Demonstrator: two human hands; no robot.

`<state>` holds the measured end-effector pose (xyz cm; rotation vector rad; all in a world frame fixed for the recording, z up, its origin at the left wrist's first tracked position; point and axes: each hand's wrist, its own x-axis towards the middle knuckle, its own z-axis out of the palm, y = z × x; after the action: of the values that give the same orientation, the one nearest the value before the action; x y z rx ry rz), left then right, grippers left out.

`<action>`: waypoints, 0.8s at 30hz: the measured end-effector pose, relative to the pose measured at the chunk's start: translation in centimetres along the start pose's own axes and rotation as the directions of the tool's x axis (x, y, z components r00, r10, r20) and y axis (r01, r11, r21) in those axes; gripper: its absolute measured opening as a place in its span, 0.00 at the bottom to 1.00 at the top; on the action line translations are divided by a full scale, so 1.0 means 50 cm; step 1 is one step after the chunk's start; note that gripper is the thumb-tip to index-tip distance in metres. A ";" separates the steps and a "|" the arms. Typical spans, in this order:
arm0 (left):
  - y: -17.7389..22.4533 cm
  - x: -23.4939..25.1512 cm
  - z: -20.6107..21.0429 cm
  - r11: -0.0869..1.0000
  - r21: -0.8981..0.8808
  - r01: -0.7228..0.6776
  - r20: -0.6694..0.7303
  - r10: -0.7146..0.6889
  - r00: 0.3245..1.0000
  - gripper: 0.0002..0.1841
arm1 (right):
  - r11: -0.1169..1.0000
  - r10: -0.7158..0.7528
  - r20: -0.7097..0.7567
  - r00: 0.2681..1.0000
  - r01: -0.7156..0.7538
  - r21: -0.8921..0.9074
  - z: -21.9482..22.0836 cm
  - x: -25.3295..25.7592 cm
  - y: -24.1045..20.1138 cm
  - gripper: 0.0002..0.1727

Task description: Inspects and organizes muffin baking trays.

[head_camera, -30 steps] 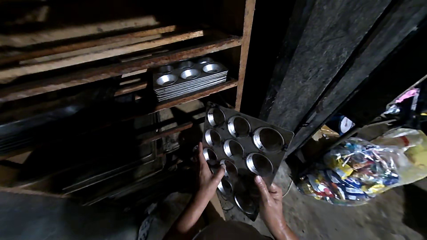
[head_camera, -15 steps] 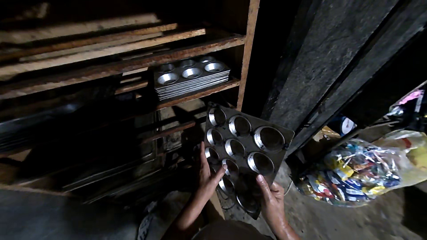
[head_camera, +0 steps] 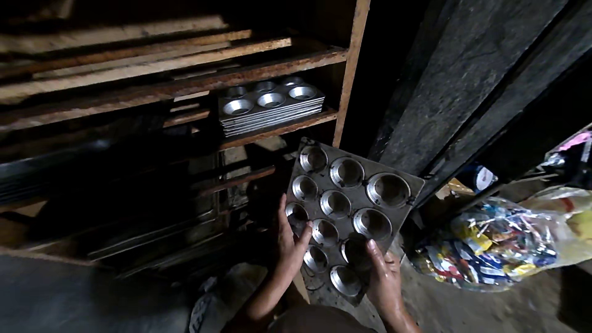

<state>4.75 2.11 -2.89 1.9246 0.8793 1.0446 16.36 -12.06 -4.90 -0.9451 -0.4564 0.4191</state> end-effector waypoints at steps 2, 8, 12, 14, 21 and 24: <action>0.004 0.001 -0.002 1.000 -0.005 0.030 0.017 -0.030 0.999 0.49 | 1.000 0.003 -0.007 1.000 -0.003 0.004 -0.002 0.002 0.001 0.16; -0.009 0.002 -0.001 0.999 -0.033 -0.001 0.014 0.002 1.000 0.47 | 1.000 0.010 -0.008 1.000 -0.010 0.006 -0.001 0.003 0.000 0.15; -0.002 0.008 -0.004 0.998 -0.052 0.039 -0.001 -0.039 0.999 0.45 | 1.000 0.019 -0.018 1.000 -0.019 0.009 0.003 0.004 -0.001 0.16; 0.003 0.009 -0.007 0.996 -0.059 0.063 0.017 -0.062 0.998 0.48 | 0.999 0.043 -0.033 0.999 -0.042 0.012 0.004 0.005 -0.003 0.18; -0.002 0.008 -0.002 0.995 -0.094 0.025 -0.017 -0.026 1.000 0.46 | 0.999 0.035 -0.028 0.999 -0.035 -0.001 0.004 0.002 -0.002 0.16; 0.007 0.011 -0.011 0.996 -0.067 0.063 0.057 -0.059 0.997 0.50 | 0.997 0.071 -0.052 0.996 -0.071 0.011 0.000 0.009 -0.004 0.18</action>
<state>4.59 2.59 -2.19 1.8494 0.8547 0.9691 16.77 -11.91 -4.67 -0.9635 -0.3737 0.4591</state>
